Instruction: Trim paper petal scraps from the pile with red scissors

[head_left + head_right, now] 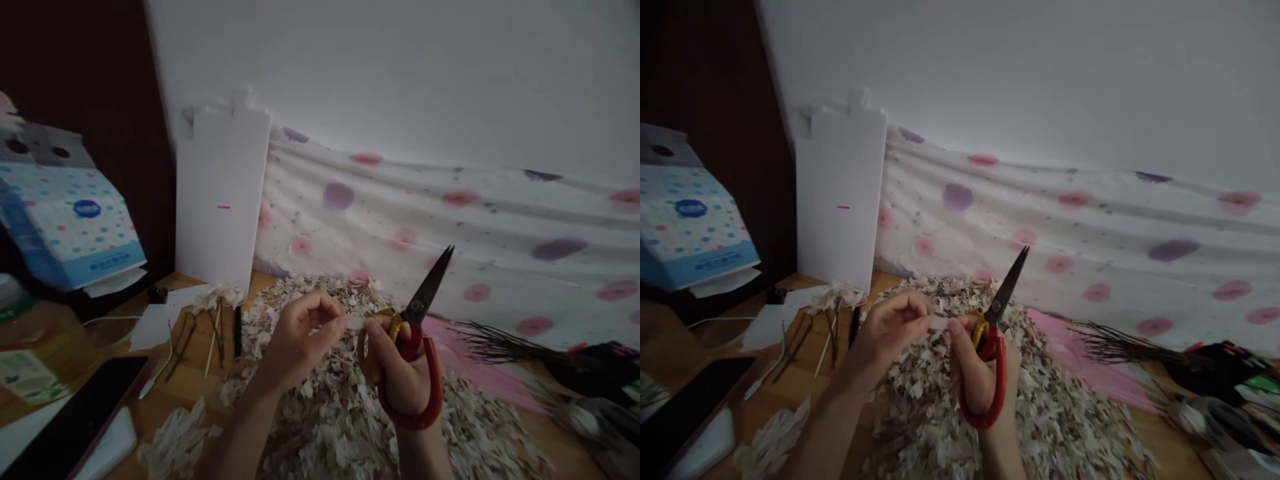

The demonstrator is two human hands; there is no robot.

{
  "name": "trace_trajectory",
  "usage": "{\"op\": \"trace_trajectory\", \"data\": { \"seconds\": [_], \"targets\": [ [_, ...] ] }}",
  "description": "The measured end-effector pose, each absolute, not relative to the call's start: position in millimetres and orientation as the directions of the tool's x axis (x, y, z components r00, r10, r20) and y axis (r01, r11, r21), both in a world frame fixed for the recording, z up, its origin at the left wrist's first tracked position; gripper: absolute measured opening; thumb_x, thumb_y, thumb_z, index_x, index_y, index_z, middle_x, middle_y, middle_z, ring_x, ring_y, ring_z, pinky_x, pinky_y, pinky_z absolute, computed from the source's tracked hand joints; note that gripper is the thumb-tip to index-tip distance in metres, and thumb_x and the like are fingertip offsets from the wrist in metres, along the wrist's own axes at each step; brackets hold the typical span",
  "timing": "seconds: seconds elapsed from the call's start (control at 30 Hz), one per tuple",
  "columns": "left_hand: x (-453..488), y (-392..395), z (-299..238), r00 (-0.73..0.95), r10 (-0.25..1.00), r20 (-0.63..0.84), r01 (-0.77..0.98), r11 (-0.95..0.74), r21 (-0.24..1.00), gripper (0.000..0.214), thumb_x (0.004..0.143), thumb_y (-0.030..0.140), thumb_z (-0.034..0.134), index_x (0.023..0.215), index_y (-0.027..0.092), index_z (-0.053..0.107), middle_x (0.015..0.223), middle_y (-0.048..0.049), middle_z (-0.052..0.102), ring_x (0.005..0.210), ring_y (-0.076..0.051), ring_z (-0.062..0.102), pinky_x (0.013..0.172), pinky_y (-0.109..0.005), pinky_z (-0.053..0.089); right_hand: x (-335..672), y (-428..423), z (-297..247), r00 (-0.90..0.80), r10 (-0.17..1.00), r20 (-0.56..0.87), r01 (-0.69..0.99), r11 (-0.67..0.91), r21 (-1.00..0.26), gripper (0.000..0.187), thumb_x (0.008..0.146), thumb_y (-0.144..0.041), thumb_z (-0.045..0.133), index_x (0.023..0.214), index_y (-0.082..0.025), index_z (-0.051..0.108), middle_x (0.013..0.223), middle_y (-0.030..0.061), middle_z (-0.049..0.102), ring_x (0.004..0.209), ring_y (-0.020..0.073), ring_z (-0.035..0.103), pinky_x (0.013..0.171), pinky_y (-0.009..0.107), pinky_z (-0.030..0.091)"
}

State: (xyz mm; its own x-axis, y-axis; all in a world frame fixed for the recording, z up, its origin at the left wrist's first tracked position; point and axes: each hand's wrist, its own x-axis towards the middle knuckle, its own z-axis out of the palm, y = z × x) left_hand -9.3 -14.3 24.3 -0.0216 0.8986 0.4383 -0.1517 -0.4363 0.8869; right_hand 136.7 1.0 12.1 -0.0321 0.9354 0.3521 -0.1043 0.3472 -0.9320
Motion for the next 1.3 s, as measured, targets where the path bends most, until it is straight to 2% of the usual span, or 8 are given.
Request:
{"op": "trace_trajectory", "data": {
  "seconds": [0.2,0.3,0.43,0.73,0.9,1.03,1.2,1.3],
  "targets": [
    [-22.0,-20.2,26.2,0.213,0.934,0.289,-0.041,-0.286,0.957,0.011,0.083,0.032,0.068,0.089,0.023,0.066,0.089,-0.0043,0.069,0.086,-0.018,0.066,0.073,-0.027,0.051,140.2,-0.8,15.4,-0.033,0.944,0.330,-0.039,0.328,-0.944,0.042,0.075,-0.058,0.074,0.069,-0.019,0.060,0.034,-0.0073,0.044,0.028,0.0085,0.037,0.030,0.019,0.030],
    [-20.4,-21.3,27.5,0.163,0.933,0.322,-0.048,-0.318,0.947,0.015,0.084,0.037,0.068,0.093,0.024,0.070,0.093,-0.0052,0.073,0.089,-0.018,0.069,0.077,-0.028,0.053,142.2,-2.4,19.6,-0.083,0.959,0.271,0.049,0.275,-0.960,0.043,0.070,-0.058,0.077,0.068,-0.017,0.063,0.035,-0.0062,0.044,0.029,0.0086,0.038,0.031,0.019,0.030],
    [-19.2,-21.2,30.5,0.068,0.922,0.381,0.103,-0.387,0.916,0.014,0.082,0.037,0.072,0.085,0.024,0.075,0.087,-0.0048,0.075,0.086,-0.020,0.070,0.078,-0.030,0.053,142.9,-3.1,24.1,-0.106,0.968,0.228,0.089,0.238,-0.967,0.043,0.066,-0.056,0.080,0.065,-0.016,0.064,0.034,-0.0062,0.043,0.029,0.0086,0.036,0.031,0.019,0.029],
    [-24.4,-22.6,30.8,0.099,0.926,0.363,0.262,-0.376,0.889,0.010,0.084,0.033,0.070,0.082,0.027,0.077,0.084,-0.0019,0.076,0.084,-0.021,0.069,0.075,-0.030,0.050,142.5,-0.4,20.8,-0.111,0.969,0.223,0.150,0.238,-0.960,0.045,0.066,-0.060,0.076,0.064,-0.017,0.063,0.036,-0.0053,0.043,0.033,0.0083,0.035,0.036,0.020,0.025],
    [-25.0,-20.4,30.1,0.067,0.913,0.402,0.186,-0.407,0.894,0.014,0.085,0.033,0.067,0.077,0.024,0.073,0.076,-0.0019,0.073,0.076,-0.019,0.067,0.069,-0.029,0.051,139.5,2.4,14.1,-0.110,0.931,0.349,0.059,0.356,-0.932,0.055,0.078,-0.071,0.064,0.071,-0.016,0.064,0.037,-0.0061,0.040,0.033,0.0097,0.035,0.034,0.021,0.027],
    [-24.0,-16.1,27.3,-0.101,0.886,0.452,0.028,-0.452,0.892,0.011,0.084,0.031,0.068,0.079,0.022,0.071,0.075,-0.0020,0.071,0.074,-0.016,0.066,0.070,-0.027,0.052,140.0,6.9,-1.9,-0.226,0.843,0.488,-0.055,0.489,-0.871,0.071,0.080,-0.084,0.048,0.091,-0.016,0.066,0.047,-0.0076,0.040,0.035,0.0094,0.032,0.034,0.021,0.026],
    [-23.3,-14.7,26.7,-0.299,0.833,0.465,-0.107,-0.514,0.851,0.007,0.080,0.028,0.073,0.080,0.022,0.072,0.079,-0.0016,0.073,0.075,-0.014,0.067,0.071,-0.023,0.054,142.2,0.3,-9.2,-0.466,0.754,0.463,0.136,0.578,-0.805,0.080,0.082,-0.088,0.033,0.118,-0.020,0.057,0.084,0.0030,0.059,0.069,0.0185,0.055,0.061,0.028,0.048],
    [-23.5,-15.9,28.5,-0.323,0.832,0.452,-0.144,-0.515,0.845,0.007,0.079,0.027,0.073,0.082,0.022,0.073,0.080,-0.0018,0.074,0.076,-0.014,0.069,0.071,-0.023,0.055,139.4,-10.7,-1.0,-0.541,0.746,0.389,0.289,0.599,-0.747,0.080,0.080,-0.090,0.029,0.107,-0.020,0.055,0.093,0.0062,0.060,0.078,0.0215,0.055,0.069,0.032,0.048]
  ]
}}
